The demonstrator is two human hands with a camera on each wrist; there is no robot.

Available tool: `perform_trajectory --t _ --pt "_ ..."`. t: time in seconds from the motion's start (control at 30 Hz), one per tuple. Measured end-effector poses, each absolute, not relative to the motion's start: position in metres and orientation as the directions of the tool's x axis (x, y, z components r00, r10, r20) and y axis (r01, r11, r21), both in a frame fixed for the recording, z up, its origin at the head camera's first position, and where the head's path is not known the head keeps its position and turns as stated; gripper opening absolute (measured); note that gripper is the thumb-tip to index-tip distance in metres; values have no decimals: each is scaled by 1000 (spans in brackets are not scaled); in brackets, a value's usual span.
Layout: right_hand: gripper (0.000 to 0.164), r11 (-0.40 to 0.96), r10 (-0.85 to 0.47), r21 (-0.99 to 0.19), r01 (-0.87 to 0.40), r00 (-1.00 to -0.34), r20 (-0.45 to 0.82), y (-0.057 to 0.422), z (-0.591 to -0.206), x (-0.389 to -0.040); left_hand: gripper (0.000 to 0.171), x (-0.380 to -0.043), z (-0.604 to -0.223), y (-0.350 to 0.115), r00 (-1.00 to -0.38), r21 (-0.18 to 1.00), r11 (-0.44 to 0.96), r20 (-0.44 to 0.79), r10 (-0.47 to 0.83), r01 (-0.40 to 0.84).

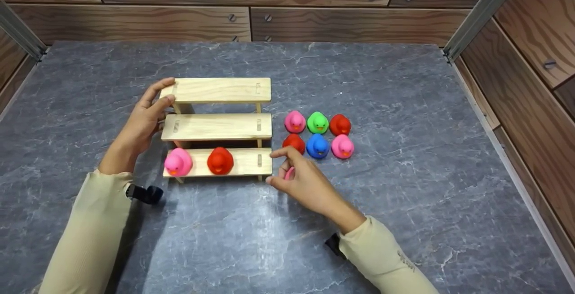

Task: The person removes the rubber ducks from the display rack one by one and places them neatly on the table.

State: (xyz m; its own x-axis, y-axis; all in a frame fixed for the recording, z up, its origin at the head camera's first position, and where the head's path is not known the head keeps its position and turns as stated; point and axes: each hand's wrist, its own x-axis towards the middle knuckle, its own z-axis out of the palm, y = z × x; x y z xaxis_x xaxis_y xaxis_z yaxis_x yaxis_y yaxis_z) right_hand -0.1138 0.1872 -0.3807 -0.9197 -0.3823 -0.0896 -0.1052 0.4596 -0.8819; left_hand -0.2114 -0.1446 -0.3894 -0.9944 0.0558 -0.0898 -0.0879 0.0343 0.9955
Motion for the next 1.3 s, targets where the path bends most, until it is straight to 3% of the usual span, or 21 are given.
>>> perform_trajectory --t 0.27,1.3 --pt "44 431 -433 -888 -162 -900 -45 172 -385 -114 46 -211 -391 -144 -995 996 31 -87 52 -85" --pt "43 397 -447 -900 -178 -894 -20 114 -394 -125 47 -212 -390 -144 -995 995 63 -83 48 -79"
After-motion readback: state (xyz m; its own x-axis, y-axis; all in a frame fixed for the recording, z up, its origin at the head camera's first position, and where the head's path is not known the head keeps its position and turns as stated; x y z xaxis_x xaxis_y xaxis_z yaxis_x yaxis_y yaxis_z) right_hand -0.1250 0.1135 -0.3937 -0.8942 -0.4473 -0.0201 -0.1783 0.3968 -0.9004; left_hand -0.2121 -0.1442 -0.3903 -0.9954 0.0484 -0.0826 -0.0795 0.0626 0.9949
